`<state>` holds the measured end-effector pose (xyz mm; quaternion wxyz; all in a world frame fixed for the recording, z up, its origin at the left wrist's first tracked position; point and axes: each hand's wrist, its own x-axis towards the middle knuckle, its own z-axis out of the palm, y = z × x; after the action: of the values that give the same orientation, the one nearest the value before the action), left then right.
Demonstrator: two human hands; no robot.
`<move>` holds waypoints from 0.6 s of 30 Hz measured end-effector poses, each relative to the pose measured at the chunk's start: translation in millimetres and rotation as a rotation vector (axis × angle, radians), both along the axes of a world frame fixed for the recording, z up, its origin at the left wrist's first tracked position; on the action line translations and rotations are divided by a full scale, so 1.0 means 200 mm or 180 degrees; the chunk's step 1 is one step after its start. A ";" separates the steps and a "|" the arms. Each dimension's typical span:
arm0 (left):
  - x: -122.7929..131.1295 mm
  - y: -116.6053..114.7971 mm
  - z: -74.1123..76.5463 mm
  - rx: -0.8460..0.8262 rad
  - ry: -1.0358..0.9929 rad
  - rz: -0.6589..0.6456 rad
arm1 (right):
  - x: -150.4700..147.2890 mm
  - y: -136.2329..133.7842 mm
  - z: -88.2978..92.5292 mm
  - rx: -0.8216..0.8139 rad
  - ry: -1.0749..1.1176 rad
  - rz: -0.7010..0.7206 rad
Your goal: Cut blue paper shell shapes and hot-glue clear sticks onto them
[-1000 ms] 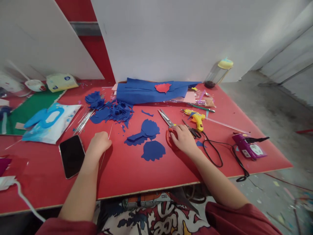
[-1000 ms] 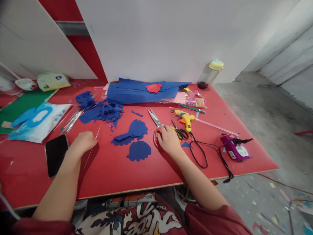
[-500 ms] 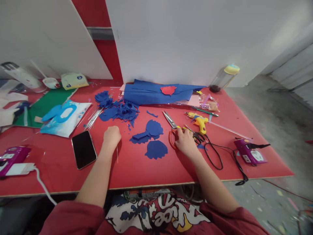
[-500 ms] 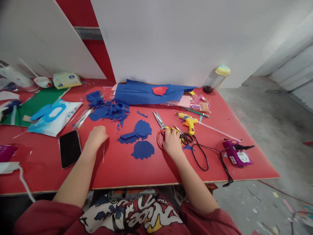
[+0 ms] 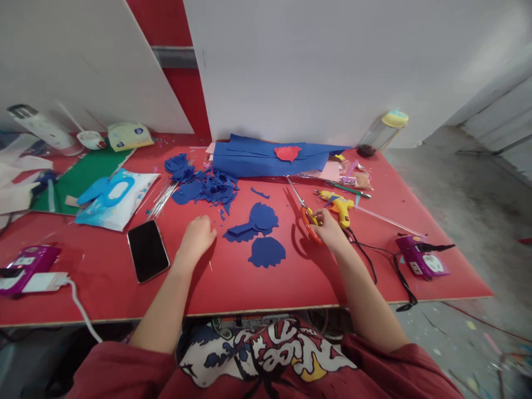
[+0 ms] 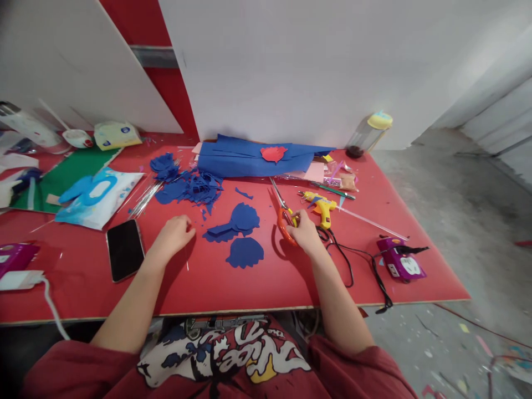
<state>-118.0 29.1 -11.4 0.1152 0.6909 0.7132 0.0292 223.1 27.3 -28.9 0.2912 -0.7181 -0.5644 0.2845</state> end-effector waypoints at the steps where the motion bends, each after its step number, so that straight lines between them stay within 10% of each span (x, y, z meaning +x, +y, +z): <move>1: 0.04 -0.02 0.00 0.0039 -0.0038 -0.0157 | -0.01 0.00 0.00 0.0002 -0.0077 -0.0001; 6: 0.22 -0.08 -0.07 0.0481 -0.0588 -0.1284 | -0.07 -0.02 -0.04 0.0229 -0.0872 0.0059; 11: 0.25 -0.03 -0.14 0.0480 -0.0662 -0.1101 | -0.10 -0.04 -0.10 0.0359 -0.1212 0.0079; 18: 0.00 0.09 -0.02 0.0695 -0.0440 -0.0296 | -0.11 -0.06 -0.12 0.0467 -0.1543 0.0154</move>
<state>-118.3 46.9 -15.2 0.0895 0.7279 0.6633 0.1487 202.0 14.7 -52.7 0.1918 -0.7286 -0.6539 0.0691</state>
